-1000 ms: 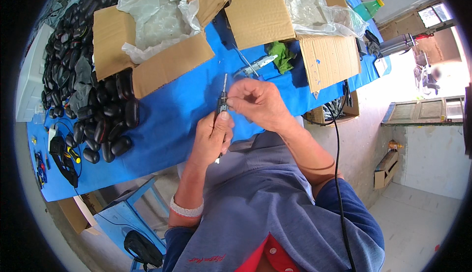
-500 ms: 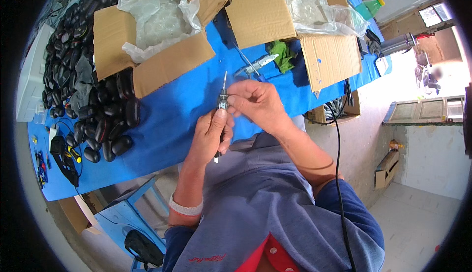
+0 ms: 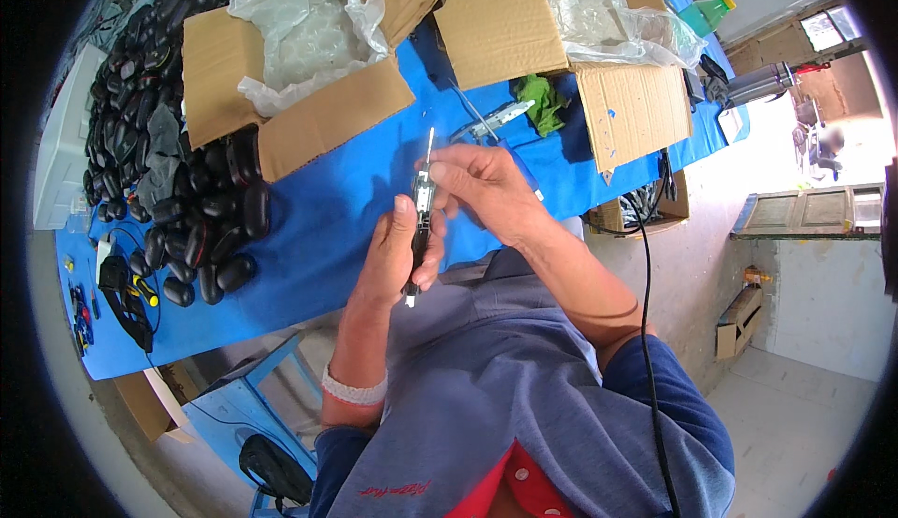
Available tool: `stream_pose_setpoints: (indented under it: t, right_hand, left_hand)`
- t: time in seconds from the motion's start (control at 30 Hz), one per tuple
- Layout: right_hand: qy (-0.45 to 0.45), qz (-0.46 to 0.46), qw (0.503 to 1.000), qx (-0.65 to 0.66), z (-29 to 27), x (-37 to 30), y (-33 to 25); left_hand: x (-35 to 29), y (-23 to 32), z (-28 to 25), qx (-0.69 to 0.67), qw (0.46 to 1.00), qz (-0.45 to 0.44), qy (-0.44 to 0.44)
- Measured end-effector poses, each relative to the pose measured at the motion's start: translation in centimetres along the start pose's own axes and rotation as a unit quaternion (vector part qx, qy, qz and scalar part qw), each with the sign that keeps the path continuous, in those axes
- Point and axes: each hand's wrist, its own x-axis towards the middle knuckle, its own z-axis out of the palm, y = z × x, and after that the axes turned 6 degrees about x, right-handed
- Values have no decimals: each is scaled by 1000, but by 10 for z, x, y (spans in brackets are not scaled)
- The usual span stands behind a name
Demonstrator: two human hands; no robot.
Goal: The person uses a screwdriver and small pliers to assemble electronic components at a table, then places the items into a cardboard box.
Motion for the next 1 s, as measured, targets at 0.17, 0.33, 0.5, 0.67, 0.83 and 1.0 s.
stream_pose_setpoints:
  t: [0.17,0.33,0.5,0.67,0.83,1.0]
  right_hand:
    - [6,-7,1000,10,1,2,4]
    - [9,2,1000,19,1,4,8]
    - [1,12,999,50,2,5,9]
    - [5,7,998,58,0,6,11]
    - [0,5,998,55,-1,6,11]
    - [8,-8,998,61,1,6,12]
  left_hand:
    - [2,0,-2,-22,1000,-8,-4]
    - [2,2,-7,-60,998,-25,-21]
    - [1,3,-6,-71,997,-29,-15]
    - [0,5,-5,-79,996,-37,-6]
    - [1,3,-5,-62,997,-36,1]
    - [0,4,-4,-61,998,-34,-1]
